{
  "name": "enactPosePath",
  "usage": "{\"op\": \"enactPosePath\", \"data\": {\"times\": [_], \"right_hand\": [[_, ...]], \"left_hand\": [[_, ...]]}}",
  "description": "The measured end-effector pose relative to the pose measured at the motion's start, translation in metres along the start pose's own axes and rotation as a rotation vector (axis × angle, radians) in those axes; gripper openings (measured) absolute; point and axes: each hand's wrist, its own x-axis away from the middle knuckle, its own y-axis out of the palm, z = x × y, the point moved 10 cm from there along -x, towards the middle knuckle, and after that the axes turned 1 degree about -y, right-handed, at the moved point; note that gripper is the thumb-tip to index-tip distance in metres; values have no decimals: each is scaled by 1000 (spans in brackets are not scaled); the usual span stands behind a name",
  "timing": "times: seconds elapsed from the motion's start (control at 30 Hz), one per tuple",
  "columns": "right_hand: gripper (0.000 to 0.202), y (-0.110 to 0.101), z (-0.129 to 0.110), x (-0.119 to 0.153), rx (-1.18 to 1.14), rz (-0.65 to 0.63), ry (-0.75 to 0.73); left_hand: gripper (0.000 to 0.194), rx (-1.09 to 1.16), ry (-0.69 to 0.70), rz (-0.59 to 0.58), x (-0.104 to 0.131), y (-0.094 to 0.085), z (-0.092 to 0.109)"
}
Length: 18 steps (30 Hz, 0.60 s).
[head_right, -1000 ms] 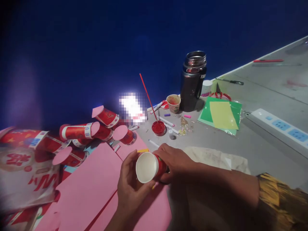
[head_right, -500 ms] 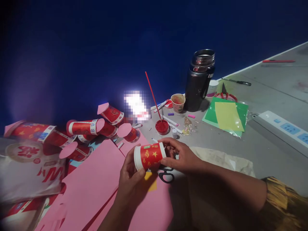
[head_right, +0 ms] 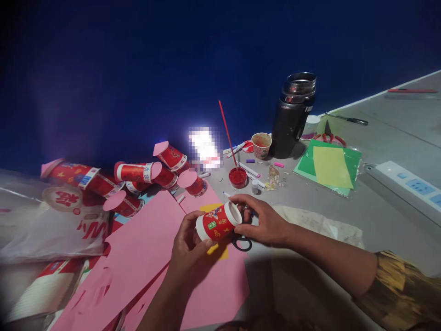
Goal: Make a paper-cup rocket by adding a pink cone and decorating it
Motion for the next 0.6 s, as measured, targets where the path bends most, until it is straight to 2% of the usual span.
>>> {"op": "enactPosePath", "data": {"times": [0.1,0.2,0.3,0.4,0.5,0.57,0.6], "right_hand": [[58,0,1,0,-20,-23,10],[51,2,-6,-1,-10,-42,-14],[47,11,-16,2,-16,-82,-39],[50,20,-24,6,-23,-107,-89],[52,20,-22,7,-19,-85,-113],[35,9,-14,4,146,-9,-81],[24,2,-9,1,276,37,-57]], "left_hand": [[49,-198,16,-22,2,4,6],[46,-495,182,-28,9,11,19],[57,-740,379,-7,21,20,24],[64,-863,390,28,26,23,17],[60,-767,297,113,22,12,19],[58,-488,157,147,14,-3,16],[54,-292,78,125,9,-7,11]]}}
